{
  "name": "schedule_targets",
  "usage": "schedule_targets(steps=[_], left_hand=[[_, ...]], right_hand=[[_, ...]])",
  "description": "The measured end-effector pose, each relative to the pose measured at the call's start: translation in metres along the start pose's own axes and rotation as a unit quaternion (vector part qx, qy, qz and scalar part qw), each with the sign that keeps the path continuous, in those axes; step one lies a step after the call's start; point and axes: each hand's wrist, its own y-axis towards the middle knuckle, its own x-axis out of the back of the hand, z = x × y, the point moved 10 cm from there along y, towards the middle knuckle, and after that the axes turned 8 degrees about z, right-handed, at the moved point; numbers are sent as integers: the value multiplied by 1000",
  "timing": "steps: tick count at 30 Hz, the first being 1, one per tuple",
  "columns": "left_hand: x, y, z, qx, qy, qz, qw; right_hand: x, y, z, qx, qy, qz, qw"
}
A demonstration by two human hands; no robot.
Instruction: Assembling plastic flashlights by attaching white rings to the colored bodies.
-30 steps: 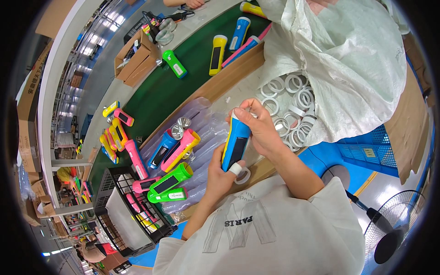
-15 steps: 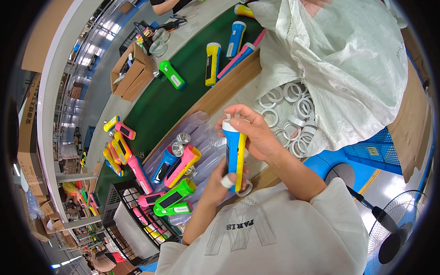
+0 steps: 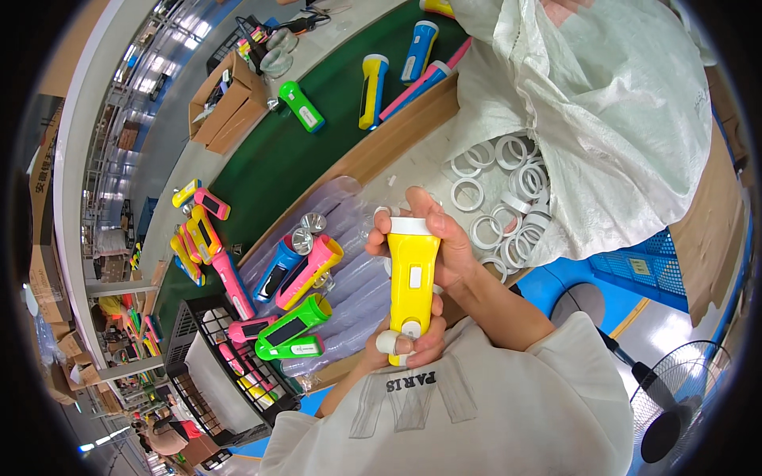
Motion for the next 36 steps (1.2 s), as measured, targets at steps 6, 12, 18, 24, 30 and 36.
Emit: schedule_targets(steps=[6, 12, 18, 24, 30, 36], left_hand=[[54, -22, -88, -29, 729, -331, 599], [88, -26, -60, -3, 399, -309, 863], [77, -37, -105, -14, 314, -330, 890], [6, -21, -266, -41, 900, -411, 143], [31, 37, -216, -11, 972, -180, 149], [55, 37, -224, 51, 975, -170, 131]], right_hand=[[20, -8, 32, 0, -377, -132, 917], [42, -10, 37, -34, -322, -187, 928], [32, -17, 89, -43, -826, -190, 530], [43, -30, 91, -67, -968, -127, 207], [44, -29, 93, -50, -944, -133, 297], [7, -9, 90, 7, -890, -102, 444]])
